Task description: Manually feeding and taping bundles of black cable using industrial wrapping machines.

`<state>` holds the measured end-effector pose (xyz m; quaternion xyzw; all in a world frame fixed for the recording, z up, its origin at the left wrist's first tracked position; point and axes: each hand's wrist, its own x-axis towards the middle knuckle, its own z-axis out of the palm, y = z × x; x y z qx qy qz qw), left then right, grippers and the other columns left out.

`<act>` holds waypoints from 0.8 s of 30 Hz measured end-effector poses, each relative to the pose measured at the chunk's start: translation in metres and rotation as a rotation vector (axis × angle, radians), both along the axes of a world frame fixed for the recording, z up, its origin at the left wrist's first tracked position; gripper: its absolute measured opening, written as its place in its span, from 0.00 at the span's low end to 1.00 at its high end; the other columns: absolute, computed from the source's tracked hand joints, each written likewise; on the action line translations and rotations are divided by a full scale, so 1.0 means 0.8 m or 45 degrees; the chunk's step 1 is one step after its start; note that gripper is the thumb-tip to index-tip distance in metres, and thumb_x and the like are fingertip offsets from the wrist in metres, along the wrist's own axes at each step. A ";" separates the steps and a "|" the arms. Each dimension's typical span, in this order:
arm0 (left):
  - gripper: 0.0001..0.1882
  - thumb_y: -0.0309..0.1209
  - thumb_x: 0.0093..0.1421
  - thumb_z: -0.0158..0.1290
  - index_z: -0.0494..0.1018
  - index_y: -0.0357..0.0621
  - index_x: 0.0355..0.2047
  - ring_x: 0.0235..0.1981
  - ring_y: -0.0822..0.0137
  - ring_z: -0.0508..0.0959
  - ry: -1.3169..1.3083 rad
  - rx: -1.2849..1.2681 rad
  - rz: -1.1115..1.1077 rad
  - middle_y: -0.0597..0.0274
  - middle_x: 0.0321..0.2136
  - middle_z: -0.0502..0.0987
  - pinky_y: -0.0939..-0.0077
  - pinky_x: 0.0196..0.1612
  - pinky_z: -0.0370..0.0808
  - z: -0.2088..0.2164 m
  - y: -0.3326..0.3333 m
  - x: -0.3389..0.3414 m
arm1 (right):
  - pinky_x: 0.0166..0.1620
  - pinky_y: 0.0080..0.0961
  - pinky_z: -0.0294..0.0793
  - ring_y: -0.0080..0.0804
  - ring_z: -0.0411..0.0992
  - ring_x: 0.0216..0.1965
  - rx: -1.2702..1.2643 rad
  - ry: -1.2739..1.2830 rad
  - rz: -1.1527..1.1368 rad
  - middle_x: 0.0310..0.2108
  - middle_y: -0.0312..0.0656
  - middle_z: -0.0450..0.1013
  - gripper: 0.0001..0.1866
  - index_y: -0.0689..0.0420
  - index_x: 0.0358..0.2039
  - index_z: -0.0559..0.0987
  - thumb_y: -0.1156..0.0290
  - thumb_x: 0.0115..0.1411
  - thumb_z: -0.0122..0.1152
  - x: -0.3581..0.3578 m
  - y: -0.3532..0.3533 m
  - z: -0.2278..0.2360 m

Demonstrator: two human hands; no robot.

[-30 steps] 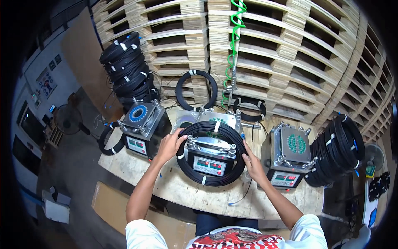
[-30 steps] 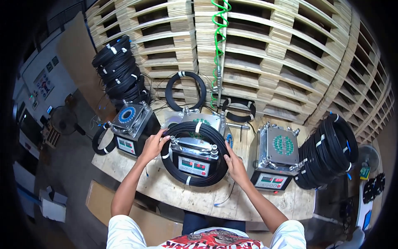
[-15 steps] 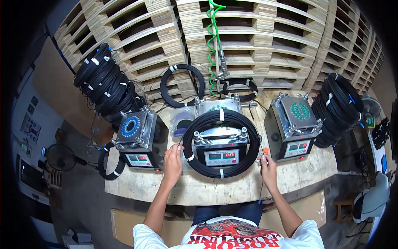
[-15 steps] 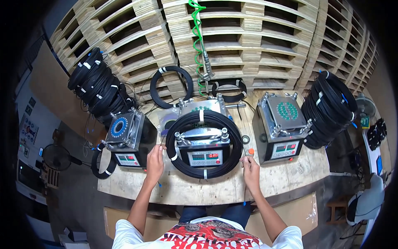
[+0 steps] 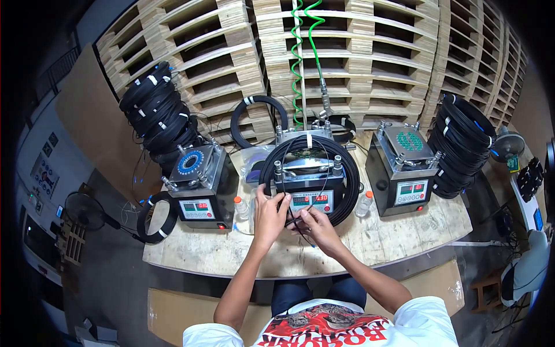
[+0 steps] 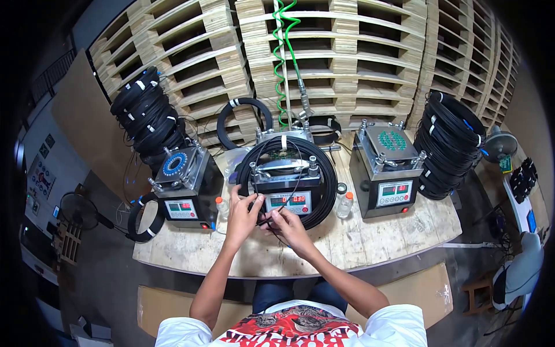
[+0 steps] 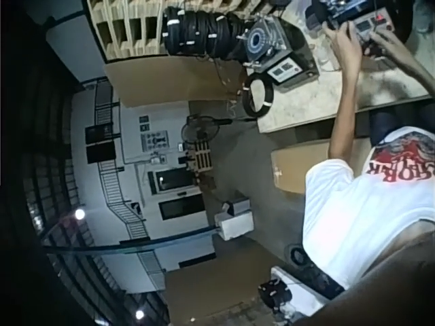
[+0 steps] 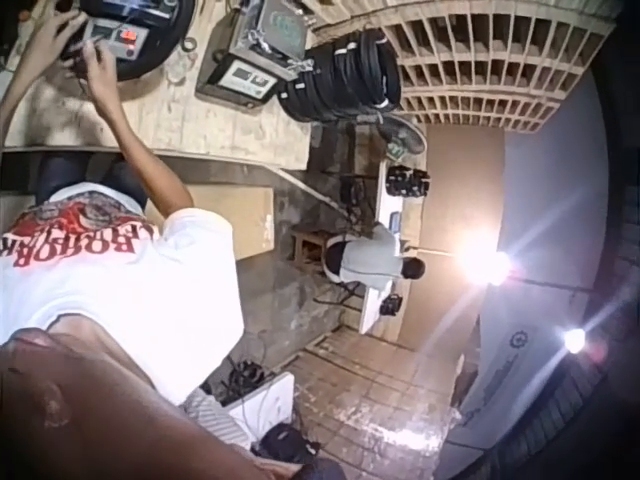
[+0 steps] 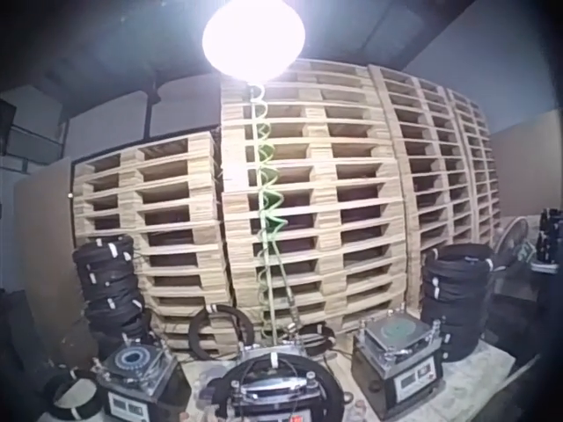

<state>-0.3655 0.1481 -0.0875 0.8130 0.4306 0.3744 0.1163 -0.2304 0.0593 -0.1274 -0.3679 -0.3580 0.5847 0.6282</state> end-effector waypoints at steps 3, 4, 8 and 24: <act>0.17 0.40 0.65 0.52 0.79 0.37 0.40 0.53 0.42 0.70 -0.149 -0.259 -0.143 0.33 0.56 0.63 0.55 0.54 0.67 0.019 -0.028 0.009 | 0.38 0.20 0.72 0.20 0.72 0.32 -0.016 -0.156 -0.124 0.32 0.35 0.74 0.15 0.60 0.41 0.75 0.60 0.71 0.50 0.003 -0.006 -0.010; 0.17 0.40 0.65 0.52 0.78 0.36 0.40 0.53 0.42 0.70 0.055 -0.185 -0.097 0.36 0.56 0.65 0.54 0.53 0.67 0.028 -0.042 0.013 | 0.34 0.19 0.69 0.18 0.69 0.29 -0.010 -0.266 -0.221 0.29 0.33 0.72 0.14 0.59 0.38 0.75 0.60 0.71 0.50 0.009 -0.005 -0.019; 0.15 0.39 0.65 0.52 0.77 0.39 0.40 0.35 0.46 0.79 0.131 0.049 -0.137 0.42 0.40 0.77 0.55 0.36 0.73 -0.006 -0.066 0.008 | 0.28 0.19 0.60 0.15 0.60 0.24 0.215 -0.596 -0.507 0.22 0.31 0.66 0.16 0.62 0.32 0.76 0.62 0.70 0.52 0.025 -0.003 -0.031; 0.12 0.32 0.64 0.57 0.81 0.32 0.38 0.31 0.71 0.81 -0.738 -0.172 0.014 0.53 0.29 0.83 0.74 0.38 0.76 -0.010 -0.044 -0.031 | 0.40 0.26 0.75 0.34 0.78 0.30 0.232 -1.230 -0.378 0.26 0.49 0.77 0.12 0.61 0.48 0.76 0.77 0.65 0.55 0.081 -0.055 0.032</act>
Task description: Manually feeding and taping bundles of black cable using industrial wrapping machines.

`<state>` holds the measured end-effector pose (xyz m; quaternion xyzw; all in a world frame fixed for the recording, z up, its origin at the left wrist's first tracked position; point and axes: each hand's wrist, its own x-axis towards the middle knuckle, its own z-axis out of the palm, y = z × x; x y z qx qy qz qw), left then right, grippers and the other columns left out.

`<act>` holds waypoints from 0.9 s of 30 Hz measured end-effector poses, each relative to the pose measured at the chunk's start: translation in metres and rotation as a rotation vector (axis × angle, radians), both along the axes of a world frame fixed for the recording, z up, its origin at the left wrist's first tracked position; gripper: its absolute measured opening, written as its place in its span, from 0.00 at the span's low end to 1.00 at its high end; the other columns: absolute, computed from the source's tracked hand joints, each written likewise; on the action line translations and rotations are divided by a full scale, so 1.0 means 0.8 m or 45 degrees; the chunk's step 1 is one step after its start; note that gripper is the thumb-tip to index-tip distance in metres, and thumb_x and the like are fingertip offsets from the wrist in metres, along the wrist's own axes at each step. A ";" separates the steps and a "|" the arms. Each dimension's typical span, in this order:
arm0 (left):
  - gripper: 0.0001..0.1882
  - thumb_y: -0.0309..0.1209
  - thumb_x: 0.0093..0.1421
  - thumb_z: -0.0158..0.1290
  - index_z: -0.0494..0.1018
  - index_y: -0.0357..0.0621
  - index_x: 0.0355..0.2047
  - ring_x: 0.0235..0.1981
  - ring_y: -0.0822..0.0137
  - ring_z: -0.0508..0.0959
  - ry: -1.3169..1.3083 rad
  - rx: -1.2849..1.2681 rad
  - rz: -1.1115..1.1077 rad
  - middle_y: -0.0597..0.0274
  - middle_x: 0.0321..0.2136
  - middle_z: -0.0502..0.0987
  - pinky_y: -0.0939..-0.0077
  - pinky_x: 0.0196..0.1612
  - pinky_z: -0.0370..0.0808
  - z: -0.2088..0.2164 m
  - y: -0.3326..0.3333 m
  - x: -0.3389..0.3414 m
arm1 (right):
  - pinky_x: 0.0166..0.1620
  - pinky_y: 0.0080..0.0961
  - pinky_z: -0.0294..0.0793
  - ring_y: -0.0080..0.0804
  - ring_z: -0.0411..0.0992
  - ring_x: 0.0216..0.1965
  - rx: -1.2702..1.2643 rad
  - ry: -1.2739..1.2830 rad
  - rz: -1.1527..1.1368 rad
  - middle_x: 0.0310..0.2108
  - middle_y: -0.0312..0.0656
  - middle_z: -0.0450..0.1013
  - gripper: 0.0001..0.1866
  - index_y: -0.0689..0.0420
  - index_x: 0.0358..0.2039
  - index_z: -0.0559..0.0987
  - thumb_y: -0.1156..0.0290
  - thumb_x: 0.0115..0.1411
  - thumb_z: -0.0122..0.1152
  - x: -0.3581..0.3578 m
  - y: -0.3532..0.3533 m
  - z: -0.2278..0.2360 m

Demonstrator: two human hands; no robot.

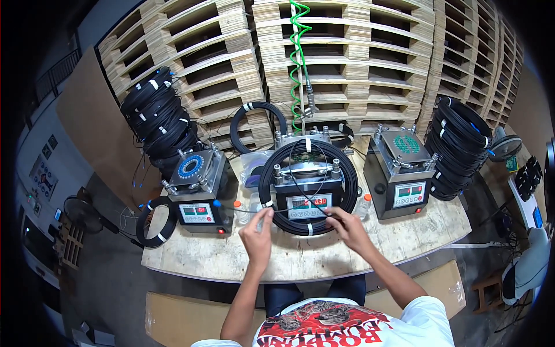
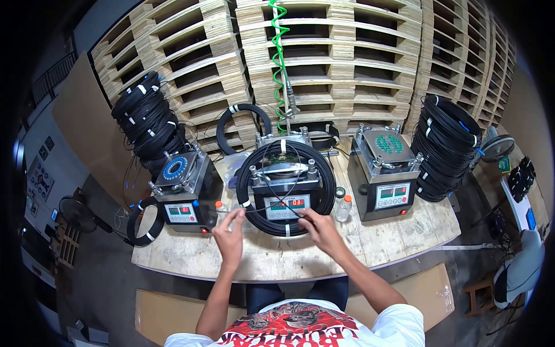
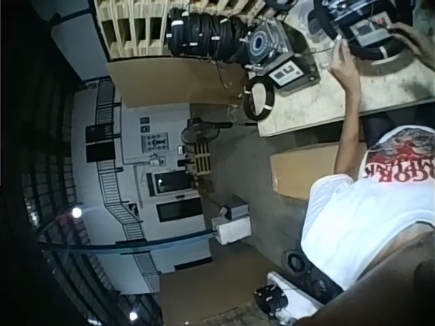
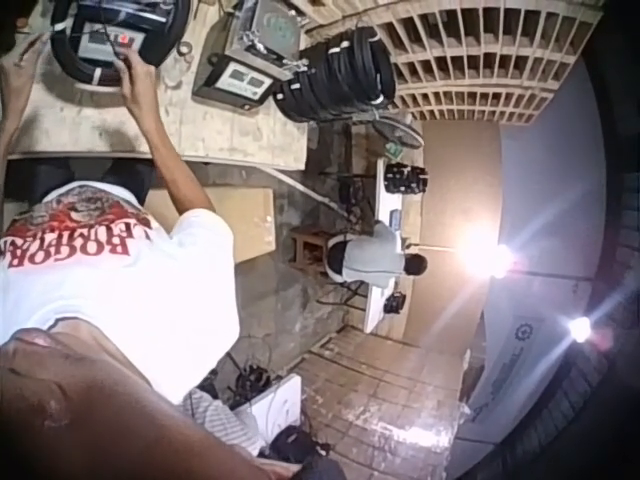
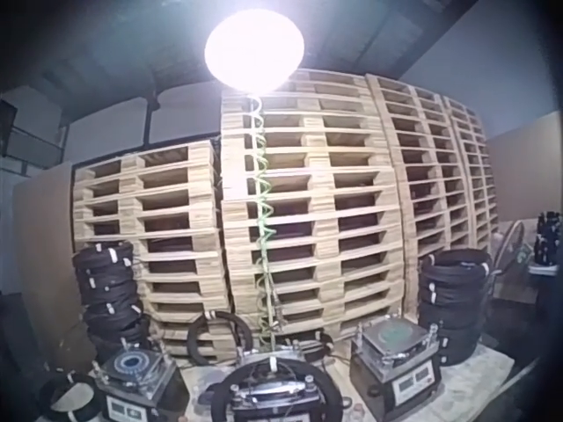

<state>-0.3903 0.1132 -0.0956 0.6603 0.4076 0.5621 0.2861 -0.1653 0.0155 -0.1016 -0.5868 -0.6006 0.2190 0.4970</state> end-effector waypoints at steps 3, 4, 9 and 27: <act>0.13 0.30 0.64 0.56 0.78 0.29 0.41 0.35 0.71 0.81 -0.204 -0.097 -0.057 0.52 0.34 0.83 0.77 0.43 0.77 0.004 0.045 -0.003 | 0.39 0.33 0.73 0.39 0.75 0.33 0.281 -0.498 -0.177 0.27 0.48 0.78 0.08 0.59 0.36 0.83 0.70 0.59 0.64 0.043 0.002 0.003; 0.13 0.30 0.64 0.56 0.78 0.29 0.41 0.35 0.71 0.81 -0.204 -0.101 -0.050 0.52 0.34 0.83 0.77 0.43 0.77 0.002 0.062 -0.003 | 0.34 0.33 0.70 0.38 0.74 0.31 0.326 -0.786 -0.331 0.27 0.46 0.77 0.08 0.59 0.35 0.84 0.69 0.58 0.66 0.052 -0.001 0.017; 0.14 0.22 0.65 0.49 0.67 0.35 0.50 0.34 0.64 0.80 -1.156 -0.599 -0.398 0.52 0.34 0.77 0.66 0.45 0.81 0.014 0.127 0.011 | 0.30 0.36 0.69 0.43 0.72 0.25 0.106 -0.437 -0.657 0.29 0.46 0.77 0.08 0.55 0.34 0.86 0.65 0.57 0.67 0.090 0.014 0.032; 0.10 0.29 0.71 0.39 0.64 0.38 0.48 0.15 0.78 0.56 -0.814 -1.209 -0.939 0.70 0.19 0.58 0.85 0.14 0.53 0.039 0.352 0.079 | 0.18 0.20 0.57 0.21 0.60 0.17 -0.108 0.717 -0.456 0.21 0.37 0.68 0.21 0.62 0.53 0.72 0.75 0.60 0.44 0.200 0.272 0.045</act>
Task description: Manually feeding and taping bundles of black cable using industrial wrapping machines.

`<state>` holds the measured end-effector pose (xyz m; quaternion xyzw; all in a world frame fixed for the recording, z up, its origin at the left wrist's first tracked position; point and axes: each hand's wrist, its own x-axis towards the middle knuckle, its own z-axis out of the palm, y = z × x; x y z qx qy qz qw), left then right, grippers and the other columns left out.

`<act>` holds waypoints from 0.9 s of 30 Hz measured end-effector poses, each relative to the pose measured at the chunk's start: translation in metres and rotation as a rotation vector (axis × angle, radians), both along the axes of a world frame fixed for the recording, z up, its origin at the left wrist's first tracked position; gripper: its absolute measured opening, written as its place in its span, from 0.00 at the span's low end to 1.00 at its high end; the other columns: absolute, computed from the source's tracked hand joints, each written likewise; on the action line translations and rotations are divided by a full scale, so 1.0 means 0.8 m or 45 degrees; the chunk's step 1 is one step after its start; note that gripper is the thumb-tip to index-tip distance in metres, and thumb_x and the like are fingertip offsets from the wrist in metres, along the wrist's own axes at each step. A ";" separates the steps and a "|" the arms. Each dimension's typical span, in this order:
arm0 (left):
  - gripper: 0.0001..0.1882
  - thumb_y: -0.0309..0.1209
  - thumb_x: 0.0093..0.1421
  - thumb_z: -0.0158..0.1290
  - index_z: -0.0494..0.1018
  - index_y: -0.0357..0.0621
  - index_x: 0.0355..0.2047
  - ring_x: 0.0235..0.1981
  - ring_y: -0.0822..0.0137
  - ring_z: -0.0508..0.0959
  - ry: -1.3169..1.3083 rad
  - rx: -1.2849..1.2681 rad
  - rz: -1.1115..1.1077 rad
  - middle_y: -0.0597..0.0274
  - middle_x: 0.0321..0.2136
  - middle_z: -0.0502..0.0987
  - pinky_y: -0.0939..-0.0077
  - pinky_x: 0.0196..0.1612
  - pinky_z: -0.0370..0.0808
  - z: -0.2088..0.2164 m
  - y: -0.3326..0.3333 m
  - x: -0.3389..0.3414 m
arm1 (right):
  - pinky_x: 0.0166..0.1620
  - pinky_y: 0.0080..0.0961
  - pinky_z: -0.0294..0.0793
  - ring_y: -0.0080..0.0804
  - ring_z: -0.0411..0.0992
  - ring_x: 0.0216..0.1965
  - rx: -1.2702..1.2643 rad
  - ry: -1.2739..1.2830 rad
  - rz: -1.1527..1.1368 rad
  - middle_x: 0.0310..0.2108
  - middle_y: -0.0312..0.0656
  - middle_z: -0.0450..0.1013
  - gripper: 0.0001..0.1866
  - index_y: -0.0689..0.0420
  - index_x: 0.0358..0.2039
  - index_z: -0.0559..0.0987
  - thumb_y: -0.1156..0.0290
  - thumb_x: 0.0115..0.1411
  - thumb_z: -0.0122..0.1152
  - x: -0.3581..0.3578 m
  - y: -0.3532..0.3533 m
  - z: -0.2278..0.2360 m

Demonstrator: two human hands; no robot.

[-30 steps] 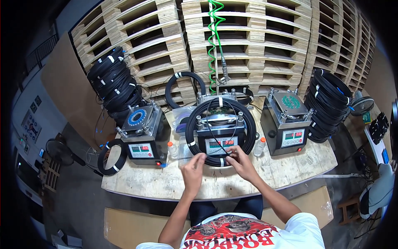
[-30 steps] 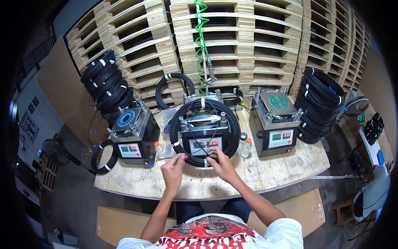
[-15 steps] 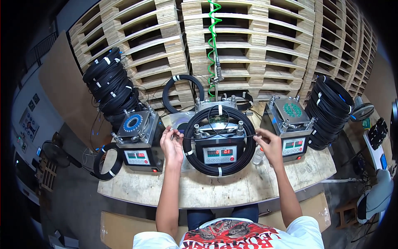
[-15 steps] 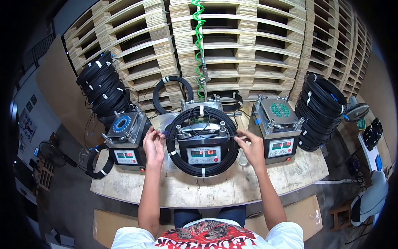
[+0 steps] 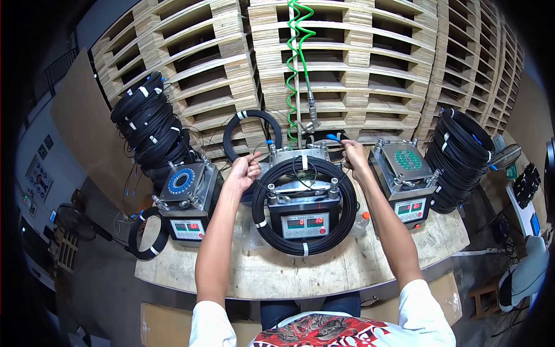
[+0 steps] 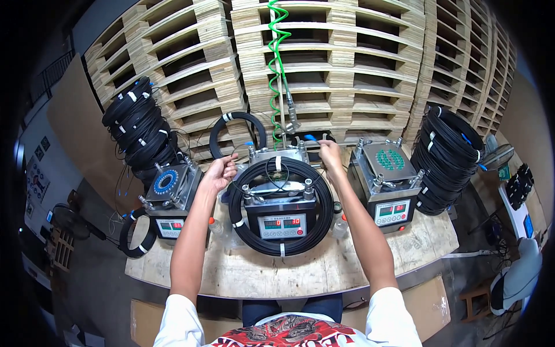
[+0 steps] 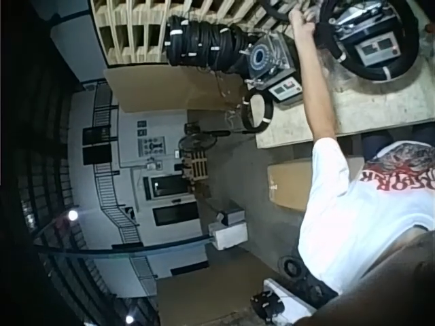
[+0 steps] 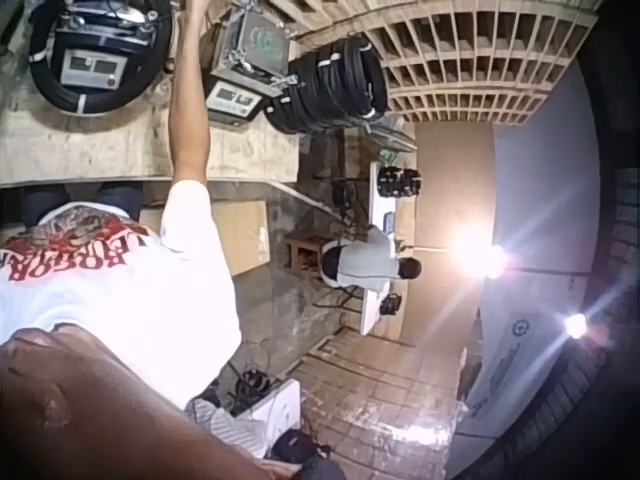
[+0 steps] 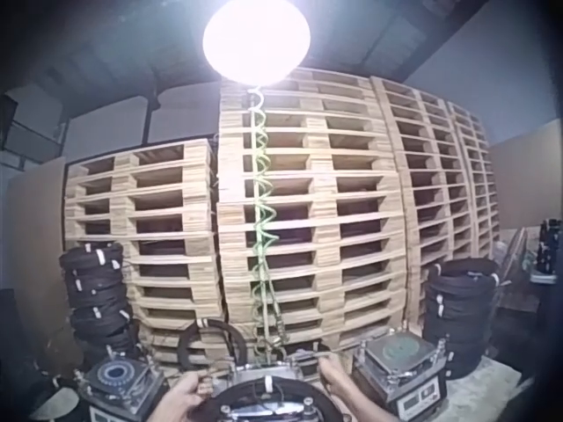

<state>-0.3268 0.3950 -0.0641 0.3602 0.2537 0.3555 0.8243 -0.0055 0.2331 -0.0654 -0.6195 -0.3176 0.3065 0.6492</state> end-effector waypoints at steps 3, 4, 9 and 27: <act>0.13 0.31 0.69 0.37 0.66 0.37 0.46 0.14 0.78 0.56 0.214 -0.184 0.139 0.73 0.17 0.56 0.82 0.13 0.52 0.007 0.025 0.021 | 0.29 0.29 0.70 0.32 0.74 0.25 0.025 -0.749 -0.198 0.26 0.45 0.78 0.18 0.63 0.42 0.83 0.69 0.62 0.47 0.005 0.044 -0.008; 0.13 0.31 0.69 0.37 0.66 0.37 0.46 0.14 0.78 0.56 0.212 -0.180 0.141 0.73 0.17 0.56 0.82 0.13 0.52 0.003 0.030 0.020 | 0.34 0.30 0.74 0.36 0.78 0.28 -0.002 -0.897 -0.208 0.30 0.49 0.80 0.17 0.62 0.41 0.84 0.67 0.62 0.49 0.001 0.050 -0.004; 0.14 0.36 0.71 0.38 0.69 0.40 0.44 0.11 0.78 0.57 0.675 0.753 0.412 0.74 0.13 0.57 0.79 0.13 0.51 0.006 0.027 0.037 | 0.42 0.33 0.75 0.40 0.81 0.38 0.010 -1.016 -0.025 0.32 0.54 0.80 0.15 0.62 0.38 0.84 0.62 0.63 0.60 -0.008 0.041 0.024; 0.13 0.28 0.63 0.48 0.78 0.44 0.44 0.36 0.41 0.79 1.414 1.895 0.538 0.42 0.35 0.78 0.47 0.39 0.75 0.036 -0.031 0.093 | 0.42 0.41 0.77 0.47 0.77 0.41 -0.209 -1.917 0.578 0.37 0.48 0.76 0.11 0.53 0.39 0.84 0.70 0.53 0.67 -0.050 0.064 0.089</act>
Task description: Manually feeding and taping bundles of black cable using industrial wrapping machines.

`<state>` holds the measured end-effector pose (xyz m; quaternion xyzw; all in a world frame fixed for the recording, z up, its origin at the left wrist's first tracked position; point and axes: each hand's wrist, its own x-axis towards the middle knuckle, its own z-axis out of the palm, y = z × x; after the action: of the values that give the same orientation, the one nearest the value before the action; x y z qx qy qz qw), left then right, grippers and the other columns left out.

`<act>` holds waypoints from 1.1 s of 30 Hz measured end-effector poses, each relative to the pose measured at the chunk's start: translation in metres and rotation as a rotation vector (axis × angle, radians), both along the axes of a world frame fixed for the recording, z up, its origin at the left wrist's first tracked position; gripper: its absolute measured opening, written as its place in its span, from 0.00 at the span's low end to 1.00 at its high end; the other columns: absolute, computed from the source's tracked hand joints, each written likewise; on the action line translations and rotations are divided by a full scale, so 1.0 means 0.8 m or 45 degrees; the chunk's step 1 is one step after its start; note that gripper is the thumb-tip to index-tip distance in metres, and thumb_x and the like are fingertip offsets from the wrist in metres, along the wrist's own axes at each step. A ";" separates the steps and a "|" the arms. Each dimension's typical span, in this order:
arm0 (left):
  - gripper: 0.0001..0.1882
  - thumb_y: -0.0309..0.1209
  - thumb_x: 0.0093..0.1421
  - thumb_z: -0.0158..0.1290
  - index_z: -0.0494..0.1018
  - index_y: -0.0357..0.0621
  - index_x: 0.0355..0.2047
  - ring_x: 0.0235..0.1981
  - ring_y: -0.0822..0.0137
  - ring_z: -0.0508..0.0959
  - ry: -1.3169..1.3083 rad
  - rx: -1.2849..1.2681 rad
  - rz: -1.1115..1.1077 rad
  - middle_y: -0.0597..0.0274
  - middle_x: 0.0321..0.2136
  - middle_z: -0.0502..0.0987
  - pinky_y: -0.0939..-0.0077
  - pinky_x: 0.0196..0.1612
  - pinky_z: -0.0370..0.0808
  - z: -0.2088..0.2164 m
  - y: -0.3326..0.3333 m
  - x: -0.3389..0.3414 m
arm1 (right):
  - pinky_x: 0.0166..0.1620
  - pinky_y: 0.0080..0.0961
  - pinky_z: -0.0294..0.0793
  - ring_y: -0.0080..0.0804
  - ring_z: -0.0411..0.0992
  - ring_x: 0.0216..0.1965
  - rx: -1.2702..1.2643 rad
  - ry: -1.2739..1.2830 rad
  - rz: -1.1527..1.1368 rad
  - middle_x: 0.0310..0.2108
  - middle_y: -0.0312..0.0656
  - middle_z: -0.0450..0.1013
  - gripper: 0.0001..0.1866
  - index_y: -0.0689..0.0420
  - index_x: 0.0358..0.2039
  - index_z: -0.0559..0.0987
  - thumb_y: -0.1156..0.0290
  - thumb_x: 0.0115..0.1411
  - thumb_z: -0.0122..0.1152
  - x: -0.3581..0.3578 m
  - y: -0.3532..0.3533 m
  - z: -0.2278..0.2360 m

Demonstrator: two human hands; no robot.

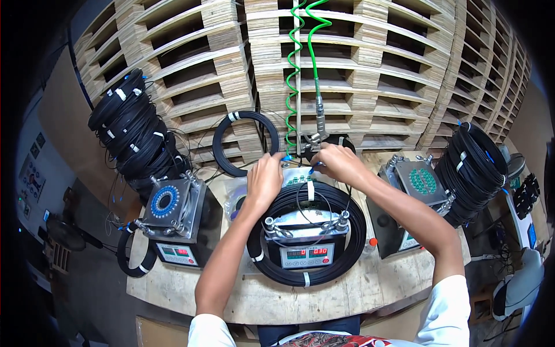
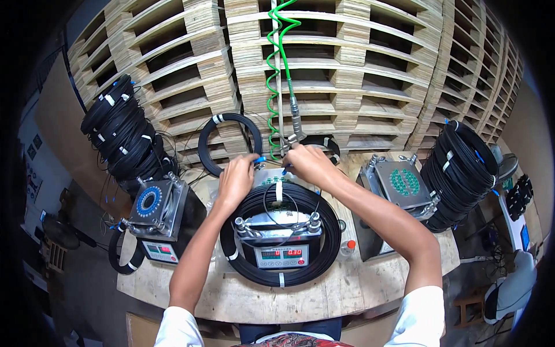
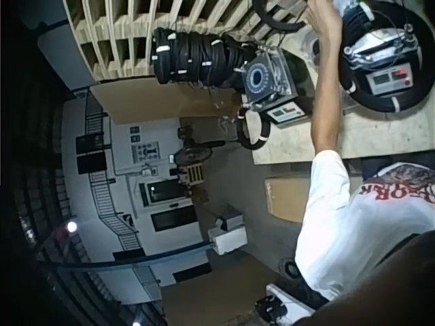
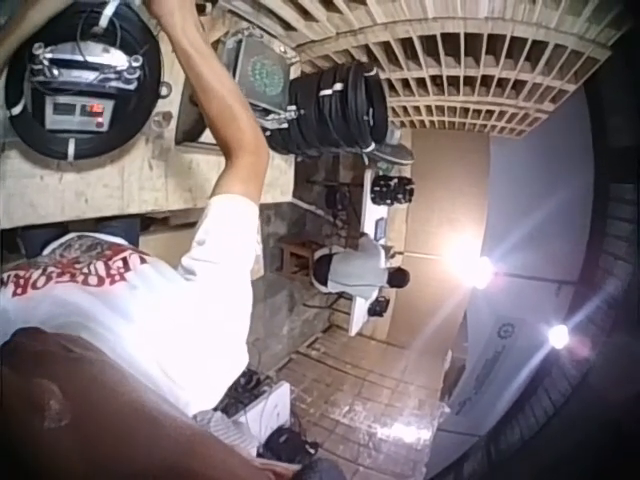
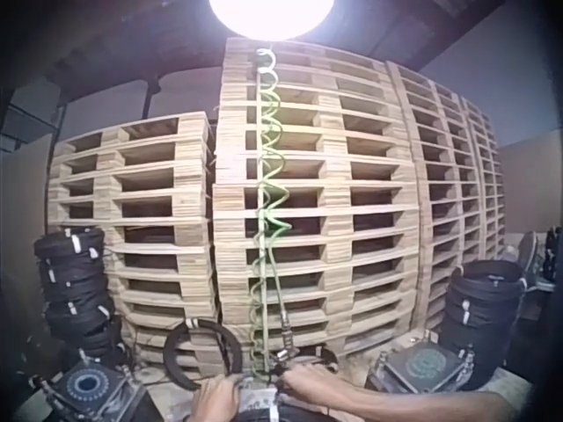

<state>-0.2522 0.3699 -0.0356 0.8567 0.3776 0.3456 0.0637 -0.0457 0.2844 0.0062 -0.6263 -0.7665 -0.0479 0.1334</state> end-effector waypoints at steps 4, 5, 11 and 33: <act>0.10 0.35 0.63 0.54 0.81 0.44 0.38 0.34 0.44 0.79 -0.072 -0.091 0.060 0.46 0.32 0.75 0.50 0.35 0.74 0.015 -0.022 0.007 | 0.42 0.41 0.77 0.48 0.77 0.41 -0.036 -0.054 0.003 0.39 0.48 0.75 0.11 0.53 0.39 0.85 0.69 0.54 0.67 0.008 0.003 -0.002; 0.10 0.35 0.63 0.54 0.81 0.44 0.38 0.34 0.44 0.79 -0.069 -0.095 0.063 0.46 0.32 0.75 0.50 0.35 0.74 0.017 -0.024 0.005 | 0.39 0.42 0.78 0.50 0.78 0.38 -0.016 -0.046 0.042 0.36 0.50 0.77 0.09 0.55 0.35 0.84 0.68 0.54 0.66 0.008 0.007 -0.005; 0.10 0.36 0.64 0.53 0.80 0.45 0.38 0.32 0.44 0.79 -0.037 -0.020 0.163 0.47 0.33 0.74 0.50 0.34 0.74 0.020 -0.026 0.004 | 0.37 0.42 0.78 0.50 0.79 0.35 -0.194 -0.120 0.034 0.31 0.50 0.79 0.09 0.57 0.32 0.85 0.65 0.54 0.65 0.001 0.020 0.005; 0.10 0.34 0.65 0.52 0.79 0.41 0.37 0.33 0.42 0.78 -0.048 -0.052 0.146 0.45 0.33 0.72 0.50 0.35 0.74 0.012 -0.022 0.005 | 0.34 0.39 0.81 0.47 0.81 0.34 -0.238 -0.582 0.262 0.31 0.50 0.80 0.06 0.61 0.30 0.82 0.74 0.54 0.60 -0.044 0.047 0.012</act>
<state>-0.2481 0.3520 -0.0259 0.8256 0.4316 0.3570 0.0683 -0.0811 0.3221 0.0160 -0.5277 -0.8375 -0.1032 -0.0974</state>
